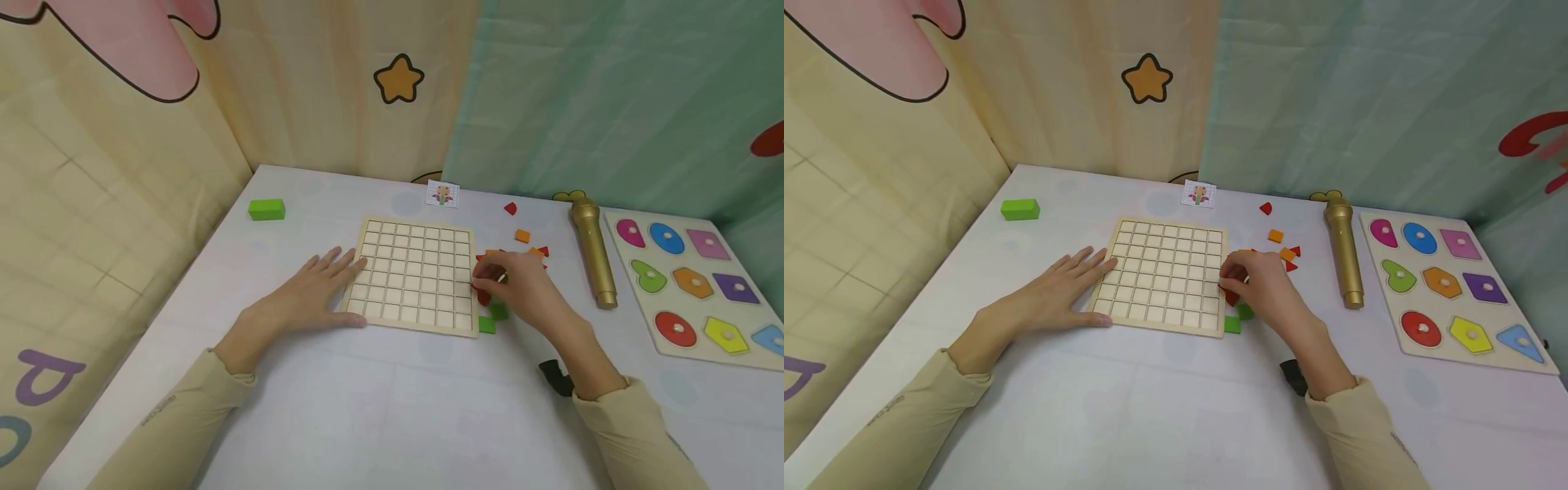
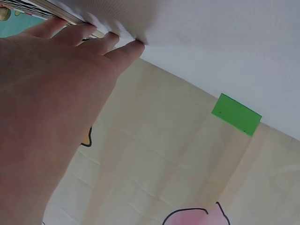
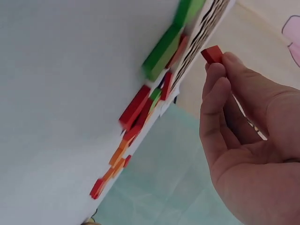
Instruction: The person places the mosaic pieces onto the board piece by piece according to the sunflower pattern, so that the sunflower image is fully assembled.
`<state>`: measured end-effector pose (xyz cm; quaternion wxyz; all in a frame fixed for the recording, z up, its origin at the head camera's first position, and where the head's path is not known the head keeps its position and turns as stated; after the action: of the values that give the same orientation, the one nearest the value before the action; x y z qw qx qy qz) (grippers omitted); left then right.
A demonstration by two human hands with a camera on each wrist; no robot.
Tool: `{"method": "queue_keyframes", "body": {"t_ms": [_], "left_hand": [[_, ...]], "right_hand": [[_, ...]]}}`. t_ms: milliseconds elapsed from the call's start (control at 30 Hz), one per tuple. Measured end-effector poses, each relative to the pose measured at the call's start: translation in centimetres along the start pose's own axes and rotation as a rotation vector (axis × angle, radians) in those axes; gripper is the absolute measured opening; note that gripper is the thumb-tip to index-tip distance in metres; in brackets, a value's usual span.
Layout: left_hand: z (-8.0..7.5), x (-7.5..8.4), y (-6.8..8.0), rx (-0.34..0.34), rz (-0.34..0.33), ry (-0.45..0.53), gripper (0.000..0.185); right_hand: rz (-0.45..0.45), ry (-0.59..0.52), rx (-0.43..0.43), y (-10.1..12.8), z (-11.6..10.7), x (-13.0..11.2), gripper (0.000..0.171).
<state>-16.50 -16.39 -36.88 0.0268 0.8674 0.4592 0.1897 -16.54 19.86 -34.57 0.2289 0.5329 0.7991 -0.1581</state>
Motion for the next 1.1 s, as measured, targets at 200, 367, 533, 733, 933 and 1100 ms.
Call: {"method": "queue_keyframes", "body": {"t_ms": [200, 367, 533, 733, 933, 1100], "left_hand": [[0.2, -0.1, -1.1, -0.022, 0.004, -0.004, 0.109], [-0.7, 0.7, -1.9, -0.092, -0.018, -0.004, 0.11], [-1.6, 1.5, -2.2, -0.161, -0.062, 0.007, 0.111], [-1.6, 1.7, -2.1, -0.186, -0.081, -0.003, 0.113], [-1.5, 1.8, -2.0, -0.156, -0.067, -0.004, 0.115], [-1.7, 1.9, -1.6, -0.119, -0.065, 0.006, 0.116]], "right_hand": [[-0.012, -0.051, -0.12, -1.6, 0.5, -1.1, 0.004], [-0.019, -0.024, -0.153, -2.4, 0.9, -1.3, 0.006], [-0.026, 0.012, -0.147, -2.5, 1.5, -1.4, 0.017], [-0.05, 0.021, -0.129, -2.1, 2.1, -1.4, 0.02], [-0.044, 0.008, -0.116, -1.7, 2.5, -1.2, 0.021], [-0.04, 0.002, -0.098, -1.5, 1.9, -1.1, 0.019]]}}
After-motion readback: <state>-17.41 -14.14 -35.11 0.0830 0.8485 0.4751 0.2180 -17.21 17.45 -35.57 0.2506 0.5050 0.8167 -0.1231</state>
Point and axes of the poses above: each hand's wrist, its own y-axis away from the middle knuckle, its own z-axis out of the palm, x = y × z, the point moved 1 cm from there along -y, towards the middle knuckle, and after that the axes turned 5 degrees about -x, right-handed, at the moved point
